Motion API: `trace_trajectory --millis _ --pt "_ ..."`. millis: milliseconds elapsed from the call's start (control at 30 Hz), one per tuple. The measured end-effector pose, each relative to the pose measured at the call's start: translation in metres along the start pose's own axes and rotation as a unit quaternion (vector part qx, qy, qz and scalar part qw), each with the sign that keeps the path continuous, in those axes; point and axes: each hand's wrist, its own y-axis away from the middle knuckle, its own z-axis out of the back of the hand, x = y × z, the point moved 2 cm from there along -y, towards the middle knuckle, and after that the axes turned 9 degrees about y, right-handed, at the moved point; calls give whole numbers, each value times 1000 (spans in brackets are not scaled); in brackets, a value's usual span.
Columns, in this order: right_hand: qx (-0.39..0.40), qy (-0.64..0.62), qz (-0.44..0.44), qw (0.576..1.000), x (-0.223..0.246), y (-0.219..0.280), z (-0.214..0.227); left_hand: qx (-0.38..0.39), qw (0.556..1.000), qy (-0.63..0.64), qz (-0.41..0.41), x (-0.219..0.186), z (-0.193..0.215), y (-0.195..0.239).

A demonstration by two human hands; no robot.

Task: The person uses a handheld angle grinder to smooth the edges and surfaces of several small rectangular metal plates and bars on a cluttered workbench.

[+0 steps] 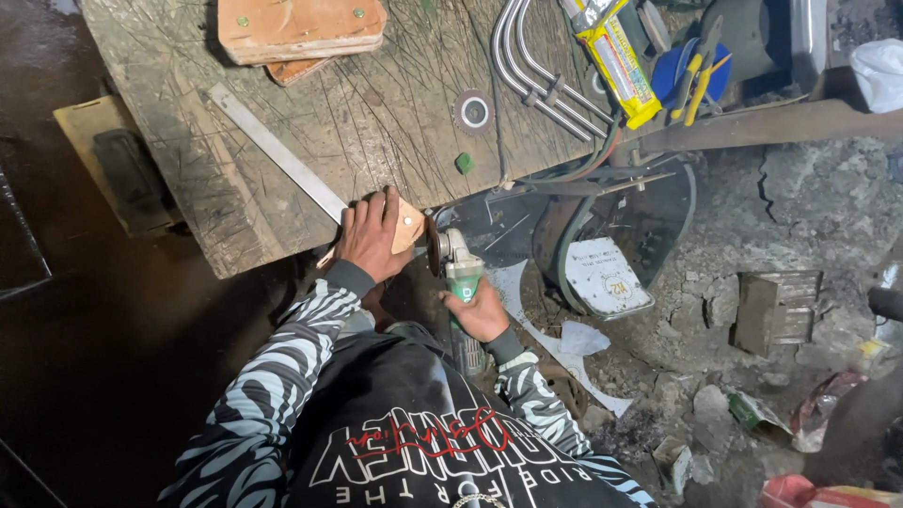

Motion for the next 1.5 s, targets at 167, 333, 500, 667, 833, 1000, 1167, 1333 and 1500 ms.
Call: trace_trajectory --millis 167,333,500,667,833,1000,1167,1333,1500 --pt "-8 24 -27 999 -59 -15 -19 -8 1000 -4 -6 -4 6 -3" --pt "-8 27 -30 999 -43 -14 -20 -11 1000 7 -4 -1 1 -1" --pt "-7 8 -3 1000 -19 -8 -8 -12 1000 5 -10 -1 4 -3" --pt "7 -10 10 1000 -29 -11 -11 -16 1000 -1 -7 -2 1 -1" --pt "21 0 5 1000 -67 -39 -35 -13 1000 -3 -7 0 2 -2" --pt "44 -42 22 998 -82 -46 -31 -6 1000 -20 -15 0 3 0" --pt "63 0 53 997 -82 -51 -5 9 998 -27 -47 11 -2 2" --pt "80 70 96 990 -27 -32 31 35 995 -27 -85 22 -7 4" --pt "65 19 92 993 -73 -57 8 24 997 -34 -65 17 -5 3"
